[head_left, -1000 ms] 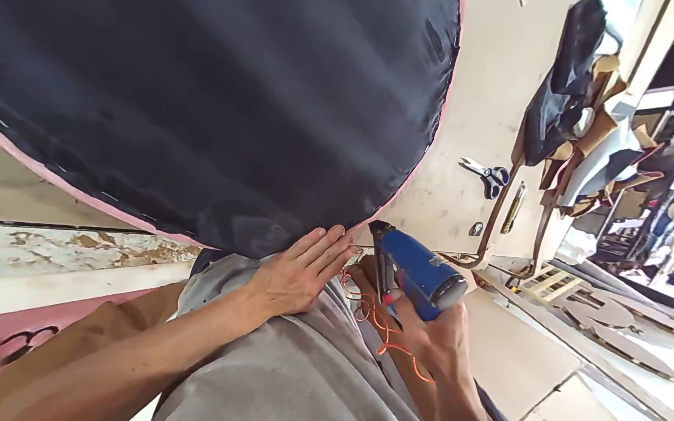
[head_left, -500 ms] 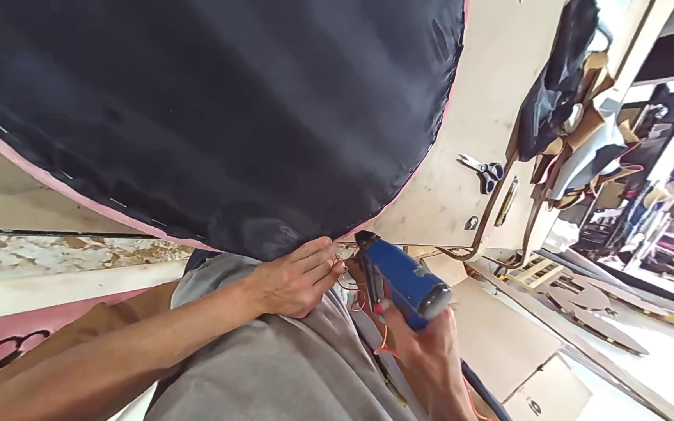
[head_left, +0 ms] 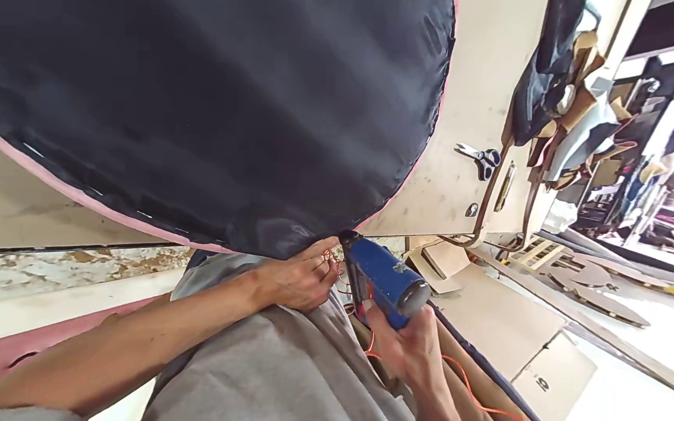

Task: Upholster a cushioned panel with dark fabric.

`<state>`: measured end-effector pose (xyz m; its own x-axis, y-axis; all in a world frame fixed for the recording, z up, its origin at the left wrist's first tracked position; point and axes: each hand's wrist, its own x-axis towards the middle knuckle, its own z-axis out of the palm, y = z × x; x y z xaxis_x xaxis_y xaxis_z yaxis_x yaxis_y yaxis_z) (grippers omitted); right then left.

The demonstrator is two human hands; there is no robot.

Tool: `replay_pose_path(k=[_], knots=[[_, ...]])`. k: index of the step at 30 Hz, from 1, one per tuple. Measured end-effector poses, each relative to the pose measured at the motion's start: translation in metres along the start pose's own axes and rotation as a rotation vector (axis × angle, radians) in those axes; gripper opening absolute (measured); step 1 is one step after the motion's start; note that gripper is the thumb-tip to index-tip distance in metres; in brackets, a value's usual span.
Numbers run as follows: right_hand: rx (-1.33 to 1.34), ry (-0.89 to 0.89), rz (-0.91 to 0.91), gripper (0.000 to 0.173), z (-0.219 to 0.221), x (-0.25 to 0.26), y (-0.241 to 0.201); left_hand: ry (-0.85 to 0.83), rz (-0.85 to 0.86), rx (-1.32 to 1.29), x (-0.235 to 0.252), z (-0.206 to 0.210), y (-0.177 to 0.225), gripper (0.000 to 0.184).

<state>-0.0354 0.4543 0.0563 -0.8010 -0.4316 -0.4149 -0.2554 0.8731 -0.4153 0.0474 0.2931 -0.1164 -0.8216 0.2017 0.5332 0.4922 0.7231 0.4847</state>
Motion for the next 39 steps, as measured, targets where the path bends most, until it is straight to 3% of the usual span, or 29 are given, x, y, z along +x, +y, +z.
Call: replay_pose_path(k=[3,6,8,11,15,18,21,24,27,31,33,36,39], knots=[[-0.057,0.010,0.065,0.020,0.000,-0.005,-0.002,0.011,-0.002,-0.143,-0.011,0.000,0.003,0.037],[-0.009,0.135,0.146,0.028,-0.019,-0.005,0.020,0.093,-0.018,-0.233,-0.026,-0.017,0.009,0.032],[-0.055,0.224,0.208,0.044,-0.040,0.022,0.048,0.162,-0.064,-0.214,-0.029,-0.046,0.016,0.031],[-0.159,0.222,0.294,0.068,-0.071,0.092,0.094,0.245,-0.180,-0.111,-0.037,-0.090,0.025,0.033],[-0.297,0.166,0.192,0.064,-0.077,0.183,0.144,0.259,-0.477,0.228,-0.059,-0.133,0.012,0.028],[-0.362,0.192,-0.079,0.049,-0.064,0.186,0.114,0.137,-0.611,0.250,-0.061,-0.151,-0.006,0.026],[-0.105,0.128,-0.515,0.032,-0.020,0.144,0.045,-0.010,-0.551,0.146,-0.050,-0.155,-0.026,0.030],[0.103,0.012,-0.748,0.025,0.035,0.104,-0.009,-0.151,-0.439,0.108,-0.039,-0.156,-0.040,0.034],[0.043,0.026,-0.793,0.028,0.060,0.090,-0.025,-0.192,-0.336,0.163,-0.033,-0.152,-0.041,0.038],[-0.079,0.084,-0.807,0.027,0.074,0.082,-0.034,-0.105,-0.251,0.318,-0.036,-0.131,-0.033,0.025],[-0.140,0.191,-0.838,0.021,0.086,0.085,-0.035,0.011,-0.216,0.395,-0.036,-0.121,-0.033,0.020],[-0.168,0.488,-0.955,0.014,0.106,0.089,-0.029,0.177,-0.118,0.438,-0.041,-0.112,-0.036,0.016],[-0.186,0.537,-1.015,0.013,0.116,0.085,-0.021,0.162,-0.036,0.396,-0.050,-0.109,-0.037,0.014]])
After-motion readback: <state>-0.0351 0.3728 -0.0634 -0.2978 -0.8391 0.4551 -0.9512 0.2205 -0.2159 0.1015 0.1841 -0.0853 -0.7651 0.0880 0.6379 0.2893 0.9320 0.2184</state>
